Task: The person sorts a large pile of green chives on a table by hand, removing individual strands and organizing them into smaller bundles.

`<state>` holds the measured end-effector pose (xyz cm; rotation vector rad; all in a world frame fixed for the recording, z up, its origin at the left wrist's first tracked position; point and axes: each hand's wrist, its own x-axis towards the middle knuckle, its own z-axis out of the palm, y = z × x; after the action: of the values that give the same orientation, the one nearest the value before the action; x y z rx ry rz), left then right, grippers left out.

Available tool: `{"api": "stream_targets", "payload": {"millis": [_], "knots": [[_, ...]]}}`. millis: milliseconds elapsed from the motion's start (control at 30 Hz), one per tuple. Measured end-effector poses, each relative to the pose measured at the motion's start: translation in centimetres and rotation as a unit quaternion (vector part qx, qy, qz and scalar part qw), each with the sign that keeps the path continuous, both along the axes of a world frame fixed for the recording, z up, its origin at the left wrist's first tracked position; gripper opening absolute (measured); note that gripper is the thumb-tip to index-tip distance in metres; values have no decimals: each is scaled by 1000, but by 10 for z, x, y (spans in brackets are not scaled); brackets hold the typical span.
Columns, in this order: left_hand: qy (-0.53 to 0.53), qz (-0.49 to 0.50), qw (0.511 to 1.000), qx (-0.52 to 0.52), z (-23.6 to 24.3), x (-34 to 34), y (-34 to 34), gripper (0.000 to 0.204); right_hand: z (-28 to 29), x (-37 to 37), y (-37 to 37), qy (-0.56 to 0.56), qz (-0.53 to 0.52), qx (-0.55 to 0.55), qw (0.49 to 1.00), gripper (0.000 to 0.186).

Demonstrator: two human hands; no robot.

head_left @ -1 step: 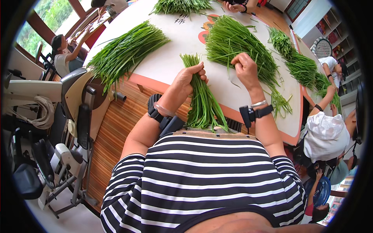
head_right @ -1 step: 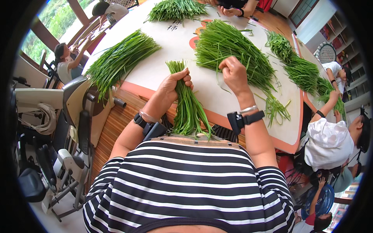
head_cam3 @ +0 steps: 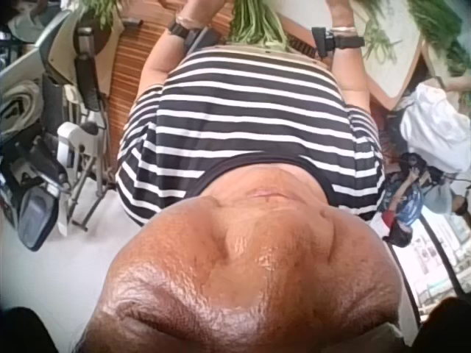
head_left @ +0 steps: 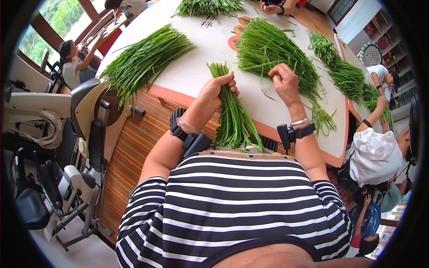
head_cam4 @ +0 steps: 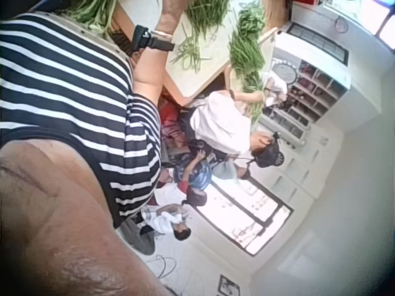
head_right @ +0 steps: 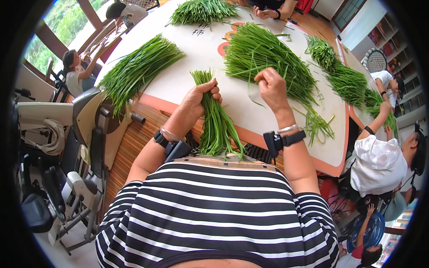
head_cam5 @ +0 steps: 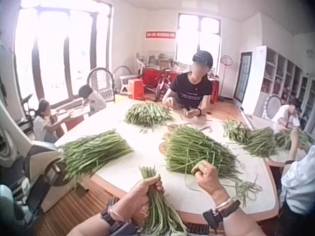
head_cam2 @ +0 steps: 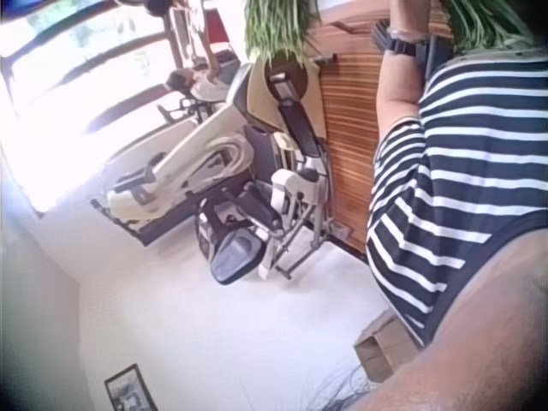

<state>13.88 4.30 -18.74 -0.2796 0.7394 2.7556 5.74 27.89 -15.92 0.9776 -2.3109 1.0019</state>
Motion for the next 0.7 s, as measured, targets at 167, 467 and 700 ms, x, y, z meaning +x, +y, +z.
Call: {"api": "stream_targets", "payload": {"millis": [167, 467, 700], "knots": [[-8, 1, 1000, -7, 4, 1, 4, 19, -5, 3, 53, -285, -33, -281, 916, 12], [11, -46, 997, -66, 16, -3, 22, 19, -5, 3, 71, -149, -157, -74, 974, 19], [2, -25, 998, -64, 3, -3, 17, 20, -1, 8, 71, 22, -219, 9, 975, 17]]}}
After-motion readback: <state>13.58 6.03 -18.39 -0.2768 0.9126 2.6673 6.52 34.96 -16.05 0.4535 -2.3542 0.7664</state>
